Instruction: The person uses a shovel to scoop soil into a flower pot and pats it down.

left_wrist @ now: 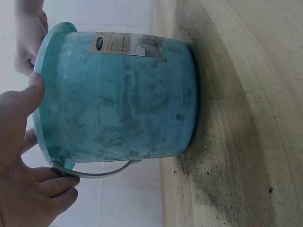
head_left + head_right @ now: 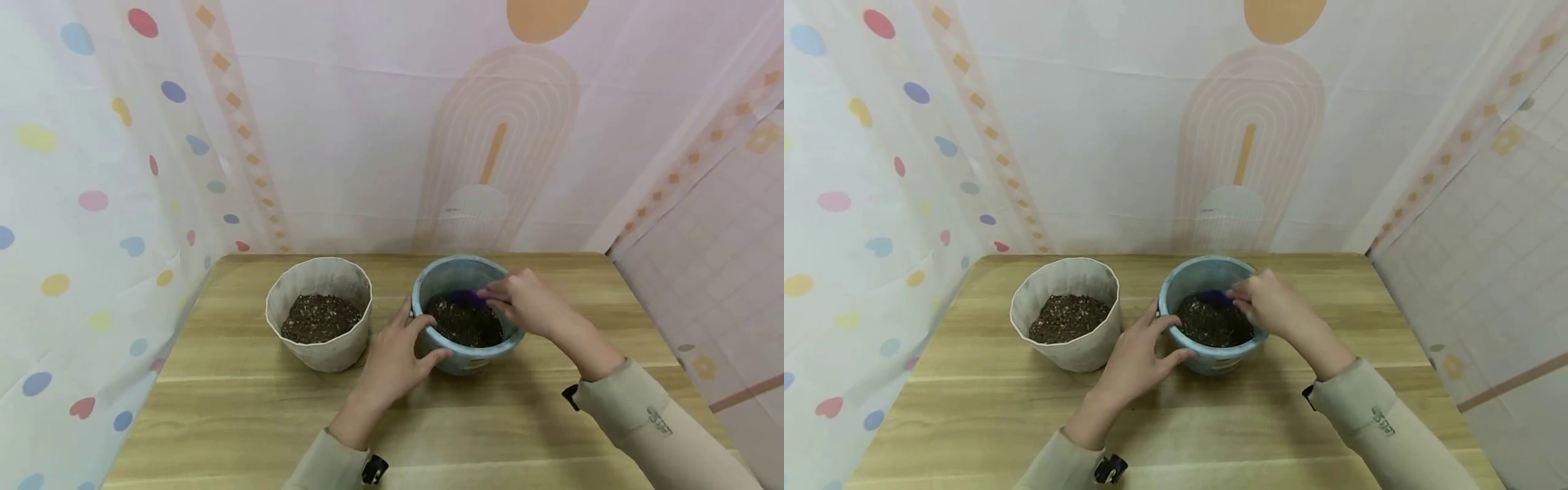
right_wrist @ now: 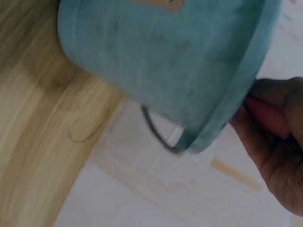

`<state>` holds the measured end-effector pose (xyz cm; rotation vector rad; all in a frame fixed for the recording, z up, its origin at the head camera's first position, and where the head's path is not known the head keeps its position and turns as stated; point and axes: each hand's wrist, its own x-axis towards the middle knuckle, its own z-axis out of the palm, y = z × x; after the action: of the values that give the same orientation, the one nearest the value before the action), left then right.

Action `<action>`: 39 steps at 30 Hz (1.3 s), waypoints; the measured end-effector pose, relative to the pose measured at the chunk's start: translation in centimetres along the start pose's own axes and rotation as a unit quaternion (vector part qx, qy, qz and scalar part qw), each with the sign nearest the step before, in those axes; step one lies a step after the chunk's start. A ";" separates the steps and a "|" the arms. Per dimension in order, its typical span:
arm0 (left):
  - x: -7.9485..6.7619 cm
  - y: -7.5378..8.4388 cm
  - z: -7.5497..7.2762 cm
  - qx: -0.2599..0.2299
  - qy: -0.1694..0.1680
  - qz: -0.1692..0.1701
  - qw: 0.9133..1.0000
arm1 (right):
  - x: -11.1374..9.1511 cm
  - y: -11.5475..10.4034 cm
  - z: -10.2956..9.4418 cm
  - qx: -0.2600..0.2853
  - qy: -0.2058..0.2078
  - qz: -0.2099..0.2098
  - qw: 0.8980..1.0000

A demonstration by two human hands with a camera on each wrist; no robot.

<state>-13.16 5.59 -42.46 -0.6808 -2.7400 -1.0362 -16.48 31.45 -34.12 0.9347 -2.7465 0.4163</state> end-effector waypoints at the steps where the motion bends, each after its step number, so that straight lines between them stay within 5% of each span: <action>1: 0.0 0.0 0.0 0.000 -0.002 -0.002 1.000 | -0.1 -0.3 -0.3 0.016 -0.018 -0.013 1.000; 4: -0.2 0.0 0.0 -0.004 -0.004 -0.005 1.000 | -0.4 -1.0 -1.8 0.065 -0.073 -0.028 0.995; 7: -0.6 0.0 0.0 -0.013 -0.004 -0.014 1.000 | -0.3 -1.2 -3.2 0.069 -0.093 0.009 0.993; 12: -0.8 -0.2 -0.1 -0.016 0.000 -0.020 1.000 | -0.2 -1.2 -2.6 -0.048 -0.063 0.078 0.994; 16: -0.3 -0.2 -0.2 -0.010 0.013 -0.013 1.000 | -0.1 -1.1 -0.9 -0.132 -0.054 0.047 0.989; 20: 0.2 -0.1 -0.2 -0.005 0.022 -0.010 1.000 | -0.1 -1.1 -1.0 -0.149 -0.066 0.016 0.987; 27: 0.0 0.3 -0.2 -0.022 0.011 -0.018 1.000 | -0.6 -1.9 -2.8 -0.007 -0.146 0.012 0.989; 32: 0.0 0.5 0.0 -0.030 0.011 -0.018 0.999 | -1.2 -1.6 -3.1 0.084 -0.152 0.031 0.984; 39: -0.2 0.4 0.0 -0.037 0.023 -0.010 0.999 | -1.7 -0.8 -2.3 0.203 -0.154 0.081 0.964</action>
<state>-12.85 5.76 -42.27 -0.6332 -2.6868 -1.1485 -14.38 32.55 -32.34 0.9311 -3.0995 0.9699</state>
